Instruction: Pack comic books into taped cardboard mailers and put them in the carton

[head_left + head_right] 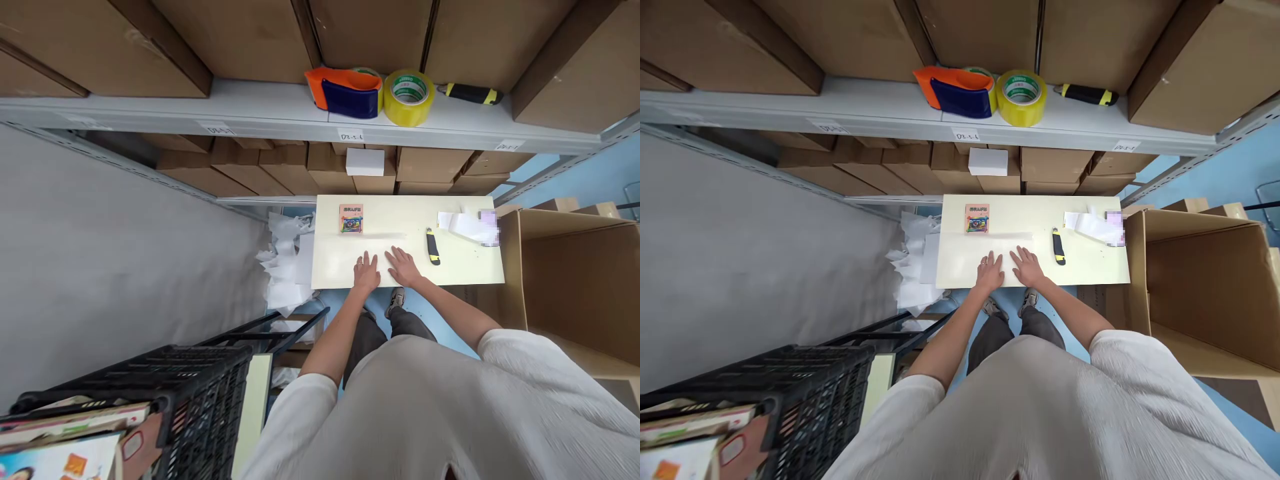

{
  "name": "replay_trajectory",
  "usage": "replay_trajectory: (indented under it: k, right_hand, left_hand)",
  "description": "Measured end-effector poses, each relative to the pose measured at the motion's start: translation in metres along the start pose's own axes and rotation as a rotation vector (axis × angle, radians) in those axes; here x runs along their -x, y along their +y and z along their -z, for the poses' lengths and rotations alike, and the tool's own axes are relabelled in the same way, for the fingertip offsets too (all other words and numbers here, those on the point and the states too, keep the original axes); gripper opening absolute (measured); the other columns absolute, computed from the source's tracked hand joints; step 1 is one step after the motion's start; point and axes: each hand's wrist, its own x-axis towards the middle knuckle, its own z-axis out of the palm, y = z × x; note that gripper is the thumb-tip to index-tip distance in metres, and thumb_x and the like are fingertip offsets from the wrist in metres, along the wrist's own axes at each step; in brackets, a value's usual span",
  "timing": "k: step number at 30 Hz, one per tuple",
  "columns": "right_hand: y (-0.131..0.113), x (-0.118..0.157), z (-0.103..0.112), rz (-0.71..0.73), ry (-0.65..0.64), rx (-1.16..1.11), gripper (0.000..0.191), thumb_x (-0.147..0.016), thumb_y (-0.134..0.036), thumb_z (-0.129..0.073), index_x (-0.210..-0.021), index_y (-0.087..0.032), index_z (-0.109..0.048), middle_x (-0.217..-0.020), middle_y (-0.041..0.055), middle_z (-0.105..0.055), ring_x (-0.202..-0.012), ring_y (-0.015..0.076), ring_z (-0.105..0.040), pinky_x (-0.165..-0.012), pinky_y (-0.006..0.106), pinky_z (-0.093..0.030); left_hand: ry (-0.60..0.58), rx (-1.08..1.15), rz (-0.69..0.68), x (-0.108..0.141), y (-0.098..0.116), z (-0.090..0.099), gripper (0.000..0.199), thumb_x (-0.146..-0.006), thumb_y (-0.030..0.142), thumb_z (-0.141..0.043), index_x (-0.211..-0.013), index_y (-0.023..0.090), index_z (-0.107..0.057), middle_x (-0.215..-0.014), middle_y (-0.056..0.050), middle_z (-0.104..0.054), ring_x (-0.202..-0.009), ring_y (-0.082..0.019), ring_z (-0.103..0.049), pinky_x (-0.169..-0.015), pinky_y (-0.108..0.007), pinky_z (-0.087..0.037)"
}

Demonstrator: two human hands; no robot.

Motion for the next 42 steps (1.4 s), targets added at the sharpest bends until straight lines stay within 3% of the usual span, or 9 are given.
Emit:
replay_trajectory:
  k: [7, 10, 12, 15, 18, 23, 27, 31, 42]
  right_hand:
    - [0.018, 0.013, -0.015, 0.016, -0.064, 0.057, 0.075, -0.11, -0.041, -0.041, -0.179, -0.018, -0.024, -0.186, 0.0162, -0.008, -0.173, 0.036, -0.008, -0.136, 0.065, -0.01]
    - [0.021, 0.02, -0.015, -0.009, -0.045, 0.053, 0.074, -0.11, -0.041, -0.041, -0.178, -0.019, -0.026, -0.186, 0.0155, -0.011, -0.173, 0.036, -0.01, -0.137, 0.065, -0.009]
    - [0.018, 0.018, -0.014, -0.037, -0.002, 0.059, 0.071, -0.109, -0.039, -0.043, -0.176, -0.017, -0.034, -0.185, 0.0168, -0.019, -0.172, 0.0374, -0.015, -0.137, 0.064, -0.008]
    - [0.006, 0.001, -0.01, -0.08, 0.093, 0.062, 0.066, -0.11, -0.037, -0.041, -0.171, -0.013, -0.043, -0.181, 0.0194, -0.03, -0.17, 0.0387, -0.021, -0.138, 0.062, -0.011]
    - [-0.009, -0.028, -0.01, -0.04, 0.156, 0.037, 0.068, -0.113, -0.041, -0.034, -0.174, -0.012, -0.036, -0.184, 0.0182, -0.022, -0.172, 0.0378, -0.014, -0.138, 0.06, -0.013]
    - [-0.022, -0.047, -0.03, -0.03, 0.194, 0.004, 0.074, -0.113, -0.049, -0.035, -0.178, -0.016, -0.025, -0.187, 0.0145, -0.012, -0.173, 0.037, -0.005, -0.138, 0.063, -0.006]
    - [-0.02, -0.029, -0.047, -0.059, 0.232, -0.025, 0.077, -0.112, -0.052, -0.038, -0.178, -0.017, -0.024, -0.187, 0.0144, -0.012, -0.173, 0.0369, -0.003, -0.138, 0.066, -0.004]
    - [-0.015, -0.014, -0.049, -0.076, 0.237, -0.051, 0.078, -0.111, -0.054, -0.04, -0.178, -0.018, -0.025, -0.187, 0.0133, -0.013, -0.173, 0.0364, -0.003, -0.138, 0.067, -0.004]
    - [-0.005, -0.008, -0.041, -0.176, 0.24, 0.004, 0.078, -0.111, -0.056, -0.036, -0.179, -0.019, -0.024, -0.187, 0.0126, -0.011, -0.173, 0.0359, -0.003, -0.137, 0.067, -0.004]
  left_hand:
    - [-0.04, -0.006, -0.103, 0.004, -0.005, 0.001, 0.066, -0.093, 0.028, -0.064, -0.158, 0.025, -0.056, -0.176, -0.017, -0.042, -0.159, -0.044, -0.041, -0.127, -0.063, -0.038]
    - [-0.058, 0.0, -0.18, 0.002, -0.011, 0.005, 0.06, -0.096, 0.027, -0.06, -0.156, 0.023, -0.058, -0.173, -0.017, -0.047, -0.156, -0.042, -0.046, -0.128, -0.061, -0.038]
    - [-0.004, -0.006, -0.196, -0.001, -0.02, 0.01, 0.059, -0.098, 0.026, -0.056, -0.157, 0.021, -0.058, -0.172, -0.018, -0.048, -0.158, -0.04, -0.045, -0.13, -0.06, -0.037]
    - [0.134, -0.05, -0.12, -0.006, -0.043, 0.02, 0.063, -0.101, 0.029, -0.051, -0.163, 0.016, -0.05, -0.177, -0.02, -0.039, -0.165, -0.039, -0.034, -0.135, -0.06, -0.028]
    - [0.213, -0.114, -0.01, -0.011, -0.071, 0.029, 0.071, -0.105, 0.033, -0.047, -0.171, 0.009, -0.038, -0.184, -0.022, -0.022, -0.171, -0.039, -0.018, -0.138, -0.062, -0.016]
    - [0.166, -0.169, -0.006, -0.012, -0.103, 0.028, 0.078, -0.108, 0.043, -0.043, -0.177, 0.012, -0.026, -0.186, -0.02, -0.009, -0.174, -0.039, -0.005, -0.138, -0.066, -0.006]
    - [0.139, -0.17, -0.049, -0.003, -0.109, 0.014, 0.078, -0.109, 0.047, -0.043, -0.178, 0.015, -0.026, -0.187, -0.018, -0.007, -0.174, -0.038, -0.001, -0.137, -0.067, -0.001]
    - [0.134, -0.164, -0.086, 0.006, -0.106, 0.007, 0.08, -0.109, 0.049, -0.045, -0.178, 0.015, -0.025, -0.187, -0.017, -0.005, -0.174, -0.039, 0.002, -0.137, -0.067, 0.001]
    - [0.082, -0.167, -0.025, -0.001, -0.123, 0.036, 0.107, -0.096, 0.067, -0.063, -0.18, 0.019, -0.018, -0.187, -0.016, 0.002, -0.173, -0.042, 0.007, -0.136, -0.068, 0.005]
